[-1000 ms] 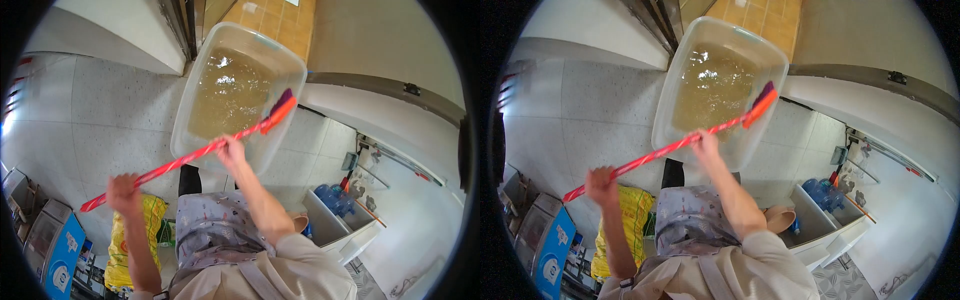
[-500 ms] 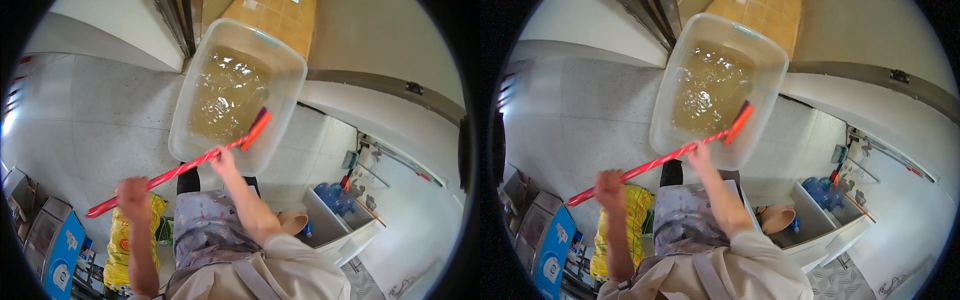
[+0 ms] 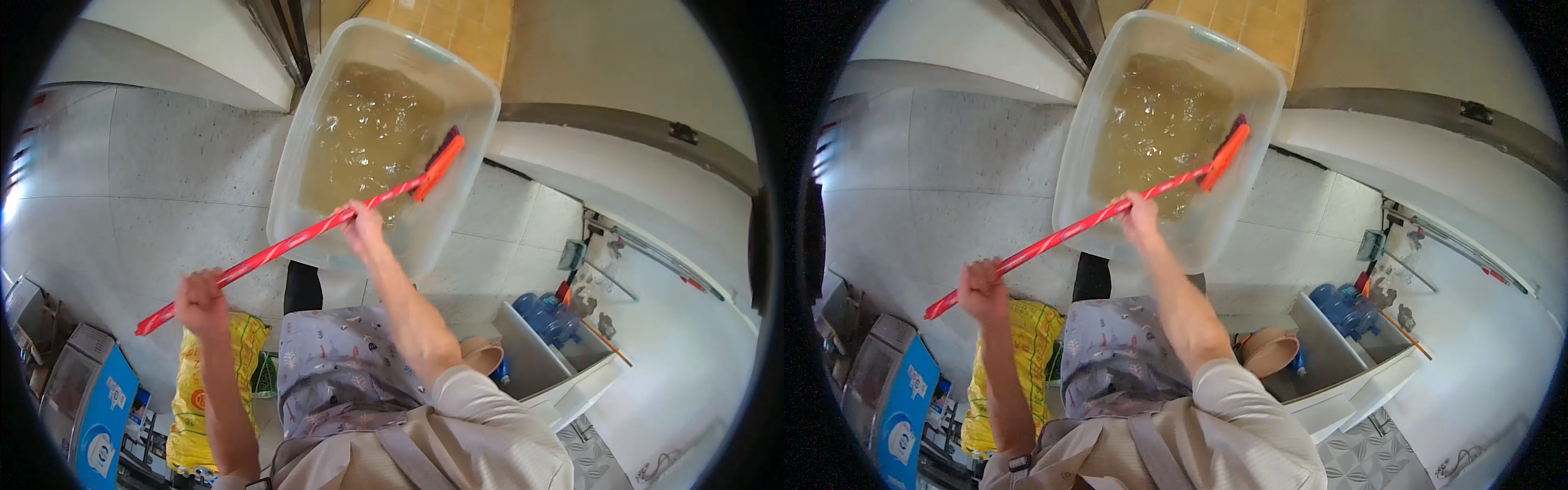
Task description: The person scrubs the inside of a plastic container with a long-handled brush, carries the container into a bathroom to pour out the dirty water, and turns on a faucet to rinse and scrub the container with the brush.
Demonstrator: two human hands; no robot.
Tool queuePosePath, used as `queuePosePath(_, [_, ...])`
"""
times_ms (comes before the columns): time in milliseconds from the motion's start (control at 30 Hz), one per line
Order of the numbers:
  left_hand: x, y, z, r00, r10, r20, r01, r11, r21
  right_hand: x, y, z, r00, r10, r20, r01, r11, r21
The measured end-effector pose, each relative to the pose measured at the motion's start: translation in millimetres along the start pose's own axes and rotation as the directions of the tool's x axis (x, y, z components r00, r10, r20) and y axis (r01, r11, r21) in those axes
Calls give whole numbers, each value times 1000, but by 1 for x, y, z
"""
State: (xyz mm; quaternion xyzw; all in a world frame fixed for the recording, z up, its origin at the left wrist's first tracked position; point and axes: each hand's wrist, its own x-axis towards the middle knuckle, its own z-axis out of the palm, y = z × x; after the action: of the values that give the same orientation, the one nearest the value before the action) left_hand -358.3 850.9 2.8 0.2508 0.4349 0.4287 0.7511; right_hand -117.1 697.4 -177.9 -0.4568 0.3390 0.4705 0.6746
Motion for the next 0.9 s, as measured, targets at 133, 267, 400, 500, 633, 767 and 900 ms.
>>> queuePosePath(133, [6, 47, -17, 999, -32, -15, 30, 988, -152, -63, -4, 44, 1000, -29, -9, 29, 998, 50])
queuePosePath(267, [24, -29, 9, 998, -56, 12, 56, 929, -365, 25, -53, 26, 967, -208, 145, 216, 976, -42])
queuePosePath(400, [25, -68, 66, 1000, -10, 18, 13, 986, -167, 59, -89, 29, 994, -111, 26, 111, 994, -16])
queuePosePath(500, [15, -30, 29, 976, 45, 215, -6, 983, -181, 14, -76, 29, 995, -59, 82, 61, 998, -23])
queuePosePath(633, [-7, -6, 38, 990, 29, 138, -5, 986, -167, -23, -86, 47, 984, -130, 119, 139, 988, -70])
queuePosePath(767, [20, -77, 47, 990, 59, 129, -29, 974, -224, 66, -109, 43, 998, 45, 51, -37, 987, -153])
queuePosePath(900, [12, -83, 72, 998, -12, 53, 17, 996, -91, 94, -87, 22, 988, -86, -128, 65, 985, -162])
